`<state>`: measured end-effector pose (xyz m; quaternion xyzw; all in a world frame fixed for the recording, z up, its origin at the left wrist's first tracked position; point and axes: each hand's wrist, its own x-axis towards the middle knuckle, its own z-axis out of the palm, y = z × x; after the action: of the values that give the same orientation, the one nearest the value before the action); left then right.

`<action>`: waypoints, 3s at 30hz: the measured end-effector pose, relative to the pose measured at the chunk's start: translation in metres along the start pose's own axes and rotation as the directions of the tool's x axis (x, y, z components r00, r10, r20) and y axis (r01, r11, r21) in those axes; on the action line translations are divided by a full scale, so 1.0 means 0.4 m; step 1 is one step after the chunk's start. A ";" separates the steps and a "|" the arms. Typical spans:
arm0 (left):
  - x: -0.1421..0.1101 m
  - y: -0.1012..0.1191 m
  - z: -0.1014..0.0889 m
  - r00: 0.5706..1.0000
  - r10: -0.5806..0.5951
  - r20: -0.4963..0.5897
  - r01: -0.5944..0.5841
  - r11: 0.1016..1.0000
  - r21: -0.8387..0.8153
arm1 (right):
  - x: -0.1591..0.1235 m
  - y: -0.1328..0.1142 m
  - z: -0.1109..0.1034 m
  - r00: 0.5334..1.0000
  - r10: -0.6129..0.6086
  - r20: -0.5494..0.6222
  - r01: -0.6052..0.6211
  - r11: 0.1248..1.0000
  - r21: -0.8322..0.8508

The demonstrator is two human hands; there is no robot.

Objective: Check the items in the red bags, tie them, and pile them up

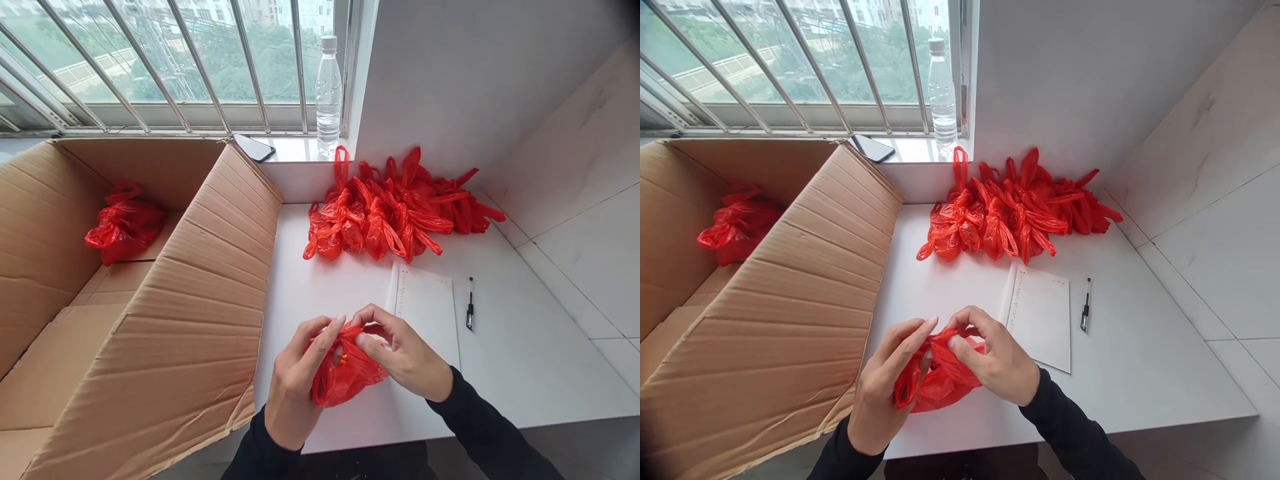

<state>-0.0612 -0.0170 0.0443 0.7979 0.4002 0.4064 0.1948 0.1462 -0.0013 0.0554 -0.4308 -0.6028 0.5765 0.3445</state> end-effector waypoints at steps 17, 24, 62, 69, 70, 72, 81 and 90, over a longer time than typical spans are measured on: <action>-0.027 0.000 0.000 0.991 0.042 -0.125 -0.046 0.998 -0.034 | -0.001 0.000 -0.001 0.999 -0.006 0.052 0.004 0.999 0.046; -0.048 -0.017 0.005 0.987 0.062 -0.148 -0.068 0.997 -0.038 | -0.002 -0.002 0.010 0.964 0.110 0.240 -0.119 0.993 0.024; -0.137 -0.110 0.142 0.995 -0.087 0.042 0.060 0.898 0.436 | -0.071 0.217 0.114 0.911 -0.096 -0.400 -0.102 0.889 -0.446; -0.163 -0.128 0.179 0.976 -0.098 0.193 -0.024 0.837 0.546 | -0.058 0.293 0.153 0.900 -0.290 -0.325 -0.032 0.699 -0.714; -0.165 -0.131 0.180 0.973 -0.106 0.204 -0.025 0.833 0.552 | -0.058 0.299 0.155 0.900 -0.303 -0.313 -0.027 0.677 -0.735; -0.169 -0.137 0.182 0.968 -0.118 0.223 -0.028 0.829 0.559 | -0.059 0.311 0.156 0.906 -0.312 -0.286 -0.021 0.643 -0.766; -0.179 -0.129 0.177 0.962 -0.169 0.216 0.042 0.868 0.494 | -0.068 0.341 0.152 0.913 -0.283 -0.295 -0.009 0.708 -0.706; -0.161 -0.052 0.076 0.921 -0.329 -0.210 0.328 0.944 -0.045 | -0.109 0.265 0.038 0.718 0.059 -0.694 -0.392 0.857 -0.333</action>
<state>-0.0694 -0.0553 -0.0188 0.6702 0.5451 0.4533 0.2195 0.1623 -0.0511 -0.0478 -0.7472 -0.4998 0.2657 0.3482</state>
